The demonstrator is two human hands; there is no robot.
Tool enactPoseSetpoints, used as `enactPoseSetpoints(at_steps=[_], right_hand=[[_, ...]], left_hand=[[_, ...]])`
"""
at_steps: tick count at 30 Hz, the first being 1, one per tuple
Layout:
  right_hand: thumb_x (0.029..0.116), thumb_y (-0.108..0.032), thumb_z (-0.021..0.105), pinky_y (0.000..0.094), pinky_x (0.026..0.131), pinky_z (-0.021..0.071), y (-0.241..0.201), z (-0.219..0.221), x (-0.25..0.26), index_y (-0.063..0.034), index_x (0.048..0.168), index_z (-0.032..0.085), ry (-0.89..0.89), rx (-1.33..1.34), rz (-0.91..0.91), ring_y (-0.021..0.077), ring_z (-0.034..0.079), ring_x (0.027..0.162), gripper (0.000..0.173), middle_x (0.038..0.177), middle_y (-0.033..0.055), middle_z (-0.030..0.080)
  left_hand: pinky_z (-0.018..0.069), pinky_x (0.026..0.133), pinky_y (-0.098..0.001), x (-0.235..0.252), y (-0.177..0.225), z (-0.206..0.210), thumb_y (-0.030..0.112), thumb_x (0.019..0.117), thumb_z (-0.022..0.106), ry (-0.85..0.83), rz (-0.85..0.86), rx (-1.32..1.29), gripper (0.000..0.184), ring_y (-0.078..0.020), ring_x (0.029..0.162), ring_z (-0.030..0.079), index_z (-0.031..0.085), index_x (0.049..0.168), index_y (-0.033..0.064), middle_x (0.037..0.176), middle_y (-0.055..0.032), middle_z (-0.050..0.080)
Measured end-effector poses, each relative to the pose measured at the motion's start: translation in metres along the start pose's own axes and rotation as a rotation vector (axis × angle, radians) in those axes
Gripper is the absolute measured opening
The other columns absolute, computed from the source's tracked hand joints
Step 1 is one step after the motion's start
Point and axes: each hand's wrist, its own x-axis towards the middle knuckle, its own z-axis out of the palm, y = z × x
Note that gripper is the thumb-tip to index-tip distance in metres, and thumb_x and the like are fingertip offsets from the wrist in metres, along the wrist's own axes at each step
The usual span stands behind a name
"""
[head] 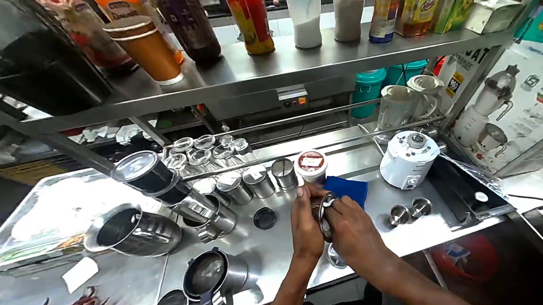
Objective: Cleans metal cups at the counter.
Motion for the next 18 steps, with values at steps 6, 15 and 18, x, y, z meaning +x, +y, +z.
enactPoseSetpoints(at_steps=[6, 15, 18], right_hand=[[0.0892, 0.006, 0.065, 0.0285, 0.064, 0.0549, 0.022, -0.012, -0.004, -0.0029, 0.089, 0.068, -0.354, 1.179, 0.451, 0.0113, 0.063, 0.068, 0.009, 0.077, 0.0059, 0.067], [0.0921, -0.001, 0.065, 0.0323, 0.084, 0.0557, 0.029, -0.036, -0.003, -0.0064, 0.104, 0.076, 0.310, 0.489, -0.244, 0.0163, 0.065, 0.095, 0.018, 0.097, 0.0051, 0.070], [0.0991, -0.008, 0.058, 0.0394, 0.073, 0.0467, 0.032, -0.024, 0.021, -0.0100, 0.104, 0.075, 0.219, -0.214, -0.479, 0.0236, 0.060, 0.086, 0.017, 0.095, 0.0060, 0.067]], left_hand=[[0.0582, 0.089, -0.0358, 0.008, -0.027, -0.018, 0.056, 0.1077, 0.024, -0.292, 0.659, 0.271, 0.066, -0.0163, 0.105, 0.067, 0.068, 0.105, 0.0065, 0.108, -0.0061, 0.069], [0.0571, 0.093, -0.0415, 0.019, -0.016, -0.037, 0.052, 0.1081, 0.026, -0.157, 0.277, -0.395, 0.056, -0.0230, 0.107, 0.068, 0.066, 0.110, 0.0127, 0.111, -0.0074, 0.069], [0.0564, 0.092, -0.0380, 0.016, -0.005, -0.029, 0.058, 0.1062, 0.030, -0.205, 0.281, -0.209, 0.057, -0.0211, 0.108, 0.066, 0.066, 0.113, 0.0136, 0.114, -0.0056, 0.068]])
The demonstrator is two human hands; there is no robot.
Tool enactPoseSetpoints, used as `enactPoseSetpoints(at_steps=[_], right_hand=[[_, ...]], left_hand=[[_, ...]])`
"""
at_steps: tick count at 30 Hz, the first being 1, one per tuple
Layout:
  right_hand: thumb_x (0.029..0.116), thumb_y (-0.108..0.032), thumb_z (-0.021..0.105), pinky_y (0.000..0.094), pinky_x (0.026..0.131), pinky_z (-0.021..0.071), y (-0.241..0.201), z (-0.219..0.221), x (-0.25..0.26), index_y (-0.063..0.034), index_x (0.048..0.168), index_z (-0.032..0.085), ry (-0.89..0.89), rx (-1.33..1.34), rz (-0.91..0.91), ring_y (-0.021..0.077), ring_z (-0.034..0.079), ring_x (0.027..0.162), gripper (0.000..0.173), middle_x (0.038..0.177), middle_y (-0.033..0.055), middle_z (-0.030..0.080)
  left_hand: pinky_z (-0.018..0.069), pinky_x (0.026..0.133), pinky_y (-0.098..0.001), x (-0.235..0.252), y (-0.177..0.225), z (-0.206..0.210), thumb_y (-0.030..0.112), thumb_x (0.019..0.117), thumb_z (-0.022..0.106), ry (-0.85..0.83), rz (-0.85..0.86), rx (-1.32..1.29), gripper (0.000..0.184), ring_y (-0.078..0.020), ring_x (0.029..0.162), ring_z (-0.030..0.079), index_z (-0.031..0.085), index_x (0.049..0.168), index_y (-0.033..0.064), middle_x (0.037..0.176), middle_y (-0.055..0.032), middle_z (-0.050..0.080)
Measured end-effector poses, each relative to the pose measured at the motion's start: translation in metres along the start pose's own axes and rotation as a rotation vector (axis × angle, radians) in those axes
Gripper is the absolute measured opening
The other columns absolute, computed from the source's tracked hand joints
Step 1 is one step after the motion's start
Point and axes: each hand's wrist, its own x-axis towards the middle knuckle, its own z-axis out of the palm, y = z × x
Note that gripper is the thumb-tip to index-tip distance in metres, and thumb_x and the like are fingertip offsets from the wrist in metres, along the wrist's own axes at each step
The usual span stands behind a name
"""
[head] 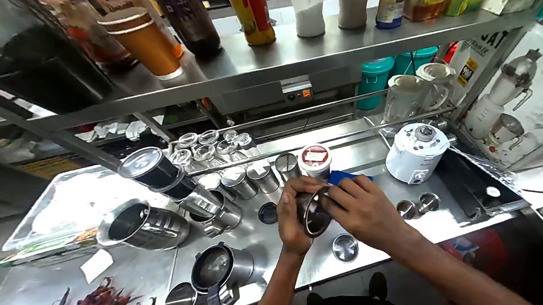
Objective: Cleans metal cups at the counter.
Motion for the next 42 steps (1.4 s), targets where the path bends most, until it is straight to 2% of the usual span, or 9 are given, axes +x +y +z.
enactPoseSetpoints(at_steps=[7, 11, 15, 20, 23, 26, 32, 37, 42], right_hand=[[0.0874, 0.003, 0.061, 0.0372, 0.082, 0.0590, -0.040, 0.058, -0.029, -0.0061, 0.105, 0.075, -0.006, 0.575, 0.439, 0.0204, 0.068, 0.092, 0.024, 0.097, 0.0077, 0.069], [0.0986, -0.002, 0.054, 0.0269, 0.074, 0.0558, -0.061, 0.040, -0.031, -0.0025, 0.105, 0.071, -0.144, 1.362, 0.882, 0.0089, 0.064, 0.077, 0.018, 0.089, 0.0047, 0.069], [0.0925, 0.002, 0.056, 0.0258, 0.071, 0.0533, -0.057, 0.033, -0.040, -0.0094, 0.107, 0.070, -0.018, 2.298, 1.137, 0.0084, 0.062, 0.074, 0.023, 0.087, 0.0023, 0.066], [0.1005, -0.008, 0.058, 0.0263, 0.072, 0.0560, -0.004, 0.014, -0.050, -0.0076, 0.124, 0.069, 0.039, 1.535, 0.819, 0.0101, 0.064, 0.079, 0.026, 0.099, 0.0059, 0.070], [0.0978, 0.000, 0.060, 0.0330, 0.090, 0.0592, 0.005, 0.014, -0.048, -0.0057, 0.127, 0.069, -0.171, 0.786, 0.388, 0.0147, 0.070, 0.097, 0.031, 0.108, 0.0075, 0.073], [0.0959, -0.002, 0.062, 0.0374, 0.082, 0.0560, 0.006, 0.025, -0.043, -0.0081, 0.125, 0.069, -0.330, 0.253, 0.005, 0.0241, 0.066, 0.092, 0.031, 0.096, 0.0084, 0.068], [0.1028, -0.003, 0.049, 0.0370, 0.090, 0.0540, 0.045, 0.033, -0.033, 0.0010, 0.113, 0.072, -0.120, 0.104, -0.544, 0.0261, 0.068, 0.098, 0.025, 0.102, 0.0118, 0.073], [0.0995, -0.005, 0.056, 0.0357, 0.080, 0.0536, 0.018, 0.052, -0.057, -0.0032, 0.110, 0.071, -0.265, 0.146, -0.271, 0.0238, 0.065, 0.090, 0.019, 0.094, 0.0083, 0.068], [0.0880, 0.004, 0.060, 0.0450, 0.092, 0.0564, -0.047, 0.067, -0.075, -0.0052, 0.122, 0.069, -0.448, 0.556, 0.368, 0.0281, 0.068, 0.102, 0.036, 0.104, 0.0124, 0.071]], left_hand=[[0.0585, 0.090, -0.0371, 0.005, -0.007, -0.012, 0.054, 0.1088, 0.025, -0.086, 0.177, 0.352, 0.064, -0.0170, 0.101, 0.068, 0.069, 0.106, 0.0073, 0.106, -0.0042, 0.071], [0.0585, 0.092, -0.0407, -0.003, -0.011, -0.017, 0.055, 0.1083, 0.028, -0.153, 0.223, 0.303, 0.063, -0.0214, 0.105, 0.069, 0.070, 0.106, 0.0086, 0.108, -0.0053, 0.072], [0.0556, 0.096, -0.0388, -0.008, -0.018, -0.016, 0.058, 0.1065, 0.033, -0.155, 0.188, 0.254, 0.055, -0.0201, 0.112, 0.065, 0.069, 0.112, 0.0164, 0.115, -0.0006, 0.069], [0.0558, 0.090, -0.0363, -0.015, -0.022, -0.015, 0.064, 0.1043, 0.021, 0.047, -0.282, -0.021, 0.067, -0.0174, 0.110, 0.064, 0.068, 0.113, 0.0176, 0.120, -0.0031, 0.067], [0.0582, 0.080, -0.0323, -0.014, -0.009, -0.010, 0.061, 0.1062, 0.021, 0.098, -0.503, -0.079, 0.063, -0.0122, 0.098, 0.067, 0.069, 0.114, 0.0198, 0.113, -0.0005, 0.069], [0.0552, 0.070, -0.0269, -0.015, 0.002, -0.005, 0.068, 0.1032, 0.020, 0.054, -0.622, 0.117, 0.066, -0.0086, 0.086, 0.066, 0.069, 0.109, 0.0239, 0.102, 0.0032, 0.069], [0.0600, 0.078, -0.0388, -0.002, 0.010, -0.001, 0.064, 0.1047, 0.027, -0.044, -1.166, 0.002, 0.069, -0.0183, 0.090, 0.071, 0.069, 0.120, 0.0125, 0.101, -0.0079, 0.073], [0.0497, 0.056, -0.0288, -0.009, 0.000, -0.001, 0.068, 0.1033, 0.025, 0.050, -1.020, 0.223, 0.066, -0.0114, 0.062, 0.058, 0.061, 0.084, 0.0153, 0.071, -0.0011, 0.060], [0.0473, 0.050, -0.0341, -0.023, -0.024, -0.010, 0.069, 0.1026, 0.025, 0.093, -0.830, 0.437, 0.071, -0.0171, 0.056, 0.056, 0.066, 0.085, 0.0141, 0.068, -0.0057, 0.060]])
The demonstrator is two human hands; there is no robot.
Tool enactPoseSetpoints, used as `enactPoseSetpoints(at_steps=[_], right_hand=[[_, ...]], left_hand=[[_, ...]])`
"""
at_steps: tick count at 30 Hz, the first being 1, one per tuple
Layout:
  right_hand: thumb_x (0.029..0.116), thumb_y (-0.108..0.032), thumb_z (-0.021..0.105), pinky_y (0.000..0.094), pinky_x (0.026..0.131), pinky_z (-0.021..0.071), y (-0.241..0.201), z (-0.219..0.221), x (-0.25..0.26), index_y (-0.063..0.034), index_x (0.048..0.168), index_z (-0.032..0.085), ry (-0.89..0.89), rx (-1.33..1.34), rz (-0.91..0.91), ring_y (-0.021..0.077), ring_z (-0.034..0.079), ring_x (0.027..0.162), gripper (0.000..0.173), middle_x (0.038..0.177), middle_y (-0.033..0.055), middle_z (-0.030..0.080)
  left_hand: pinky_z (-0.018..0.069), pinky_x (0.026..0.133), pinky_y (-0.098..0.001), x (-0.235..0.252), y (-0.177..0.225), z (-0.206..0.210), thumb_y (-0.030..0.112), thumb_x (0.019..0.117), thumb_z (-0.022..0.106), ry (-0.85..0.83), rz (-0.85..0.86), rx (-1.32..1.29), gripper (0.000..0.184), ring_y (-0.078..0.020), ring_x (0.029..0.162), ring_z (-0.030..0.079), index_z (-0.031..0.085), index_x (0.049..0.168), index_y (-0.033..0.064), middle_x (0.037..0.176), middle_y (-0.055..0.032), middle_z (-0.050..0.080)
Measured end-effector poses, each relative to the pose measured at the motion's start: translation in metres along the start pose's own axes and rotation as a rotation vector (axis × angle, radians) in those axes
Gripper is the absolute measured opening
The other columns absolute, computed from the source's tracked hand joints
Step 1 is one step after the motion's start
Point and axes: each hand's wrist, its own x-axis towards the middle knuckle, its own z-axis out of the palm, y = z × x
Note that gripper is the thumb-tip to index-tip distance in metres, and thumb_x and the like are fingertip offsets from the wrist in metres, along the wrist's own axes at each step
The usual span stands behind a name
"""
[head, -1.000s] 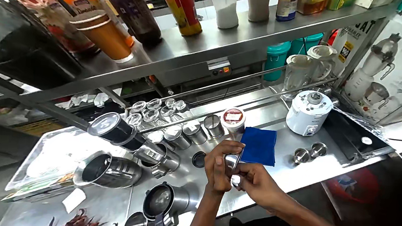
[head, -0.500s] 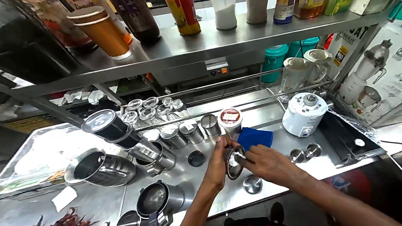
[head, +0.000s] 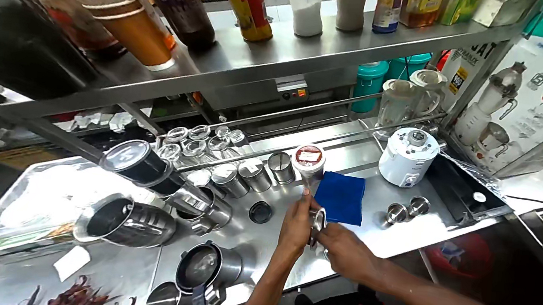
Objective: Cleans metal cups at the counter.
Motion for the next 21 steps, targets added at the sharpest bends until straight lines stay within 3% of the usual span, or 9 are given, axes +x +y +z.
enactPoseSetpoints(at_steps=[2, 4, 5, 7, 11, 13, 16, 18, 21], right_hand=[[0.0930, -0.001, 0.053, 0.0434, 0.089, 0.0553, -0.012, -0.001, -0.001, -0.0022, 0.117, 0.068, -0.100, 0.431, 0.230, 0.0245, 0.068, 0.097, 0.029, 0.102, 0.0134, 0.070], [0.0944, 0.001, 0.055, 0.0283, 0.075, 0.0551, -0.008, 0.002, -0.004, -0.0020, 0.113, 0.067, -0.043, 1.210, 0.426, 0.0113, 0.064, 0.079, 0.022, 0.094, 0.0058, 0.068], [0.0920, 0.003, 0.054, 0.0275, 0.073, 0.0541, -0.006, 0.009, -0.006, -0.0044, 0.116, 0.067, -0.012, 1.626, 0.480, 0.0106, 0.062, 0.077, 0.028, 0.094, 0.0053, 0.067], [0.0911, 0.003, 0.056, 0.0294, 0.072, 0.0547, -0.003, 0.015, -0.010, -0.0068, 0.119, 0.068, 0.014, 1.911, 0.495, 0.0121, 0.064, 0.077, 0.032, 0.096, 0.0063, 0.068], [0.0981, -0.002, 0.055, 0.0298, 0.073, 0.0575, 0.018, -0.029, -0.015, -0.0035, 0.124, 0.068, 0.092, 1.186, 0.460, 0.0111, 0.066, 0.078, 0.029, 0.099, 0.0061, 0.071], [0.0998, -0.004, 0.054, 0.0341, 0.073, 0.0589, 0.039, -0.050, -0.020, -0.0060, 0.126, 0.069, 0.151, 0.782, 0.333, 0.0137, 0.067, 0.079, 0.030, 0.102, 0.0064, 0.072], [0.1001, -0.004, 0.056, 0.0342, 0.086, 0.0596, 0.059, -0.072, -0.016, -0.0137, 0.126, 0.072, 0.226, 0.191, 0.032, 0.0116, 0.070, 0.092, 0.032, 0.107, 0.0019, 0.074], [0.0957, -0.003, 0.057, 0.0387, 0.083, 0.0548, 0.058, -0.083, -0.004, -0.0186, 0.128, 0.072, 0.221, -0.179, -0.199, 0.0180, 0.066, 0.092, 0.039, 0.099, 0.0013, 0.072], [0.1010, -0.010, 0.057, 0.0389, 0.079, 0.0493, 0.038, -0.100, 0.021, -0.0184, 0.127, 0.070, 0.140, -0.523, -0.535, 0.0219, 0.062, 0.087, 0.030, 0.092, 0.0030, 0.068]], left_hand=[[0.0505, 0.057, -0.0402, 0.002, -0.012, 0.002, 0.063, 0.1049, 0.025, 0.029, 0.085, 0.095, 0.069, -0.0201, 0.063, 0.061, 0.071, 0.088, 0.0143, 0.074, -0.0059, 0.066], [0.0510, 0.058, -0.0354, 0.002, -0.016, 0.003, 0.052, 0.1075, 0.026, 0.043, 0.196, 0.060, 0.061, -0.0158, 0.064, 0.061, 0.072, 0.090, 0.0142, 0.077, -0.0028, 0.067], [0.0516, 0.058, -0.0312, 0.002, -0.014, 0.003, 0.049, 0.1077, 0.026, 0.029, 0.215, 0.003, 0.058, -0.0128, 0.065, 0.060, 0.071, 0.093, 0.0154, 0.079, -0.0011, 0.067], [0.0529, 0.062, -0.0293, 0.001, -0.005, 0.000, 0.056, 0.1067, 0.030, -0.052, 0.043, -0.123, 0.057, -0.0114, 0.072, 0.063, 0.070, 0.098, 0.0176, 0.085, -0.0008, 0.068], [0.0587, 0.081, -0.0507, 0.006, 0.000, -0.024, 0.062, 0.1029, 0.037, -0.155, -0.488, -0.535, 0.064, -0.0290, 0.093, 0.070, 0.067, 0.118, 0.0073, 0.104, -0.0159, 0.071], [0.0566, 0.088, -0.0562, 0.000, -0.003, -0.039, 0.070, 0.0990, 0.036, -0.263, -0.596, -0.652, 0.074, -0.0350, 0.103, 0.069, 0.064, 0.127, 0.0074, 0.114, -0.0202, 0.069], [0.0521, 0.098, -0.0592, -0.012, -0.015, -0.054, 0.065, 0.0997, 0.040, -0.497, -0.488, -0.913, 0.072, -0.0444, 0.117, 0.062, 0.056, 0.137, 0.0051, 0.132, -0.0284, 0.060], [0.0474, 0.103, -0.0630, -0.019, -0.026, -0.059, 0.052, 0.1011, 0.050, -0.603, -0.377, -1.088, 0.063, -0.0502, 0.124, 0.056, 0.052, 0.141, 0.0040, 0.140, -0.0327, 0.052], [0.0594, 0.083, -0.0487, -0.033, -0.032, -0.057, 0.054, 0.1004, 0.053, -0.561, -0.283, -1.064, 0.058, -0.0384, 0.102, 0.069, 0.060, 0.133, 0.0069, 0.125, -0.0277, 0.063]])
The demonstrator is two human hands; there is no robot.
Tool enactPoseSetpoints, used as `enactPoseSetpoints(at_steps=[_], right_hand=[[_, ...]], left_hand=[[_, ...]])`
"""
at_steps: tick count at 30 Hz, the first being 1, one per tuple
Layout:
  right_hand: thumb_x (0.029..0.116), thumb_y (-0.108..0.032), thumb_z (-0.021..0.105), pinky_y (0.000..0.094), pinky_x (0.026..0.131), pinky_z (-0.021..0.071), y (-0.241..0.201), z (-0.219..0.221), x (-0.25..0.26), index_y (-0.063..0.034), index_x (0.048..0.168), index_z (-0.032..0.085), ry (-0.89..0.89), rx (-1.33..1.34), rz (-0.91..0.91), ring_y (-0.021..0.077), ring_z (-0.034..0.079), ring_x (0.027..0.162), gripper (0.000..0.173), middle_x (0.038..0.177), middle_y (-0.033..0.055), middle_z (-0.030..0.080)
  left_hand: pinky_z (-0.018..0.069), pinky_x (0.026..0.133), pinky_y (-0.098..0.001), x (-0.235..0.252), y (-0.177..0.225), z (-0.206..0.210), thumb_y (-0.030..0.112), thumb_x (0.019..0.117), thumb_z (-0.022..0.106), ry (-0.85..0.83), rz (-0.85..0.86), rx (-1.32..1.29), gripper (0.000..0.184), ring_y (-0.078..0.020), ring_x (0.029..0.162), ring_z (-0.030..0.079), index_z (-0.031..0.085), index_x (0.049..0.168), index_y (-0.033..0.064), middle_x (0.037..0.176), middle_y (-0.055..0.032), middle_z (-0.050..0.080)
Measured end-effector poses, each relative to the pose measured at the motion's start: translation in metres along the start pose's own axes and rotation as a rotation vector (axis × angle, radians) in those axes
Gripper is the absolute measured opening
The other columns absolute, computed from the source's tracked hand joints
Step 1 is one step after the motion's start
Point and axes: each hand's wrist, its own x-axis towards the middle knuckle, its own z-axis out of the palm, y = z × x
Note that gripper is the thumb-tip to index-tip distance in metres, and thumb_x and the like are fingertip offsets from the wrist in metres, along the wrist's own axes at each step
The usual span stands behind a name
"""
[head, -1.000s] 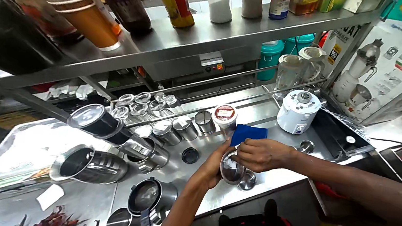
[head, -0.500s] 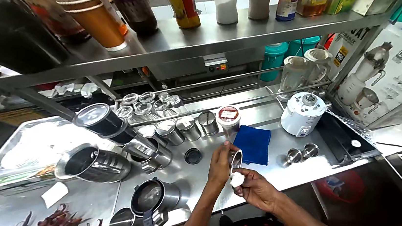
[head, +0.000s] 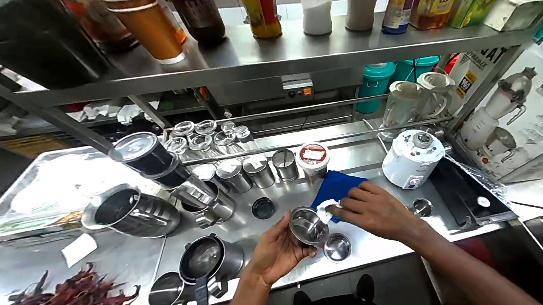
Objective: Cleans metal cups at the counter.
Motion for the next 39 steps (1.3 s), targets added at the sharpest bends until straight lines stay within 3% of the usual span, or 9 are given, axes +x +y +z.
enactPoseSetpoints(at_steps=[3, 11, 15, 19, 24, 27, 31, 35, 39], right_hand=[[0.1039, -0.010, 0.051, 0.0413, 0.082, 0.0492, 0.002, -0.010, 0.035, -0.0113, 0.119, 0.071, -0.015, -0.074, -0.364, 0.0235, 0.064, 0.090, 0.026, 0.094, 0.0050, 0.070], [0.1012, -0.007, 0.049, 0.0413, 0.084, 0.0480, 0.008, 0.025, 0.061, -0.0061, 0.101, 0.073, -0.012, -0.012, -0.607, 0.0241, 0.065, 0.098, 0.023, 0.099, 0.0060, 0.072], [0.1016, -0.010, 0.054, 0.0373, 0.083, 0.0548, -0.025, 0.071, 0.026, -0.0079, 0.106, 0.073, -0.034, 0.041, -0.289, 0.0226, 0.066, 0.094, 0.019, 0.099, 0.0054, 0.071], [0.0952, -0.003, 0.054, 0.0432, 0.083, 0.0558, -0.091, 0.094, 0.004, -0.0041, 0.120, 0.067, -0.080, 0.338, 0.164, 0.0290, 0.067, 0.094, 0.028, 0.099, 0.0119, 0.069], [0.0956, -0.001, 0.052, 0.0268, 0.070, 0.0519, -0.110, 0.057, 0.026, -0.0030, 0.113, 0.068, -0.004, 1.803, 0.930, 0.0090, 0.060, 0.074, 0.024, 0.090, 0.0039, 0.067], [0.0890, -0.002, 0.061, 0.0275, 0.070, 0.0521, -0.096, 0.053, 0.021, -0.0117, 0.107, 0.070, 0.256, 2.501, 0.931, 0.0094, 0.060, 0.072, 0.022, 0.086, 0.0025, 0.066], [0.0886, -0.009, 0.069, 0.0255, 0.073, 0.0566, -0.077, 0.041, -0.001, -0.0102, 0.103, 0.072, 0.770, 2.361, 1.070, 0.0106, 0.065, 0.073, 0.015, 0.084, 0.0047, 0.067], [0.0987, -0.001, 0.055, 0.0227, 0.064, 0.0525, -0.073, 0.005, 0.006, -0.0052, 0.106, 0.070, 0.632, 2.231, 1.299, 0.0084, 0.058, 0.065, 0.018, 0.087, 0.0088, 0.066], [0.1006, 0.000, 0.054, 0.0225, 0.060, 0.0487, -0.079, -0.001, 0.034, -0.0024, 0.113, 0.070, 0.488, 2.194, 1.344, 0.0085, 0.055, 0.063, 0.020, 0.092, 0.0111, 0.068]], left_hand=[[0.0478, 0.047, -0.0250, -0.003, -0.011, 0.018, 0.075, 0.0979, 0.027, 0.213, -0.029, 0.170, 0.079, -0.0167, 0.061, 0.063, 0.067, 0.119, 0.0109, 0.097, -0.0186, 0.071], [0.0274, 0.036, -0.0220, 0.003, -0.020, 0.045, 0.071, 0.1012, 0.023, 0.608, -0.134, 0.650, 0.070, -0.0091, 0.039, 0.032, 0.056, 0.082, 0.0125, 0.053, -0.0009, 0.040], [0.0318, 0.037, -0.0255, 0.002, -0.017, 0.038, 0.065, 0.1040, 0.034, 0.723, 0.051, 0.850, 0.056, -0.0123, 0.041, 0.037, 0.066, 0.110, 0.0189, 0.060, -0.0042, 0.048], [0.0440, 0.047, -0.0356, 0.007, -0.019, 0.025, 0.062, 0.1039, 0.039, 0.774, 0.156, 1.109, 0.052, -0.0180, 0.051, 0.051, 0.069, 0.109, 0.0190, 0.069, -0.0057, 0.058], [0.0555, 0.065, -0.0405, 0.018, -0.020, 0.005, 0.048, 0.1049, 0.041, 0.500, 0.596, 1.337, 0.044, -0.0149, 0.072, 0.065, 0.074, 0.105, 0.0191, 0.083, 0.0013, 0.069], [0.0585, 0.076, -0.0352, 0.033, -0.010, 0.003, 0.054, 0.1065, 0.037, 0.154, 0.749, 1.191, 0.052, -0.0149, 0.087, 0.067, 0.067, 0.125, 0.0155, 0.107, -0.0034, 0.069], [0.0527, 0.050, -0.0321, 0.032, -0.014, 0.013, 0.061, 0.1049, 0.016, 0.234, 0.398, 0.304, 0.070, -0.0202, 0.064, 0.065, 0.063, 0.123, 0.0121, 0.095, -0.0167, 0.070], [0.0566, 0.070, -0.0491, 0.027, -0.016, 0.003, 0.065, 0.0980, 0.026, 0.135, 0.230, -0.178, 0.070, -0.0376, 0.088, 0.067, 0.059, 0.133, 0.0136, 0.116, -0.0279, 0.065], [0.0568, 0.088, -0.0482, 0.034, -0.018, 0.015, 0.037, 0.0972, 0.042, 0.082, 0.397, 0.108, 0.050, -0.0287, 0.104, 0.067, 0.061, 0.137, 0.0150, 0.122, -0.0180, 0.066]])
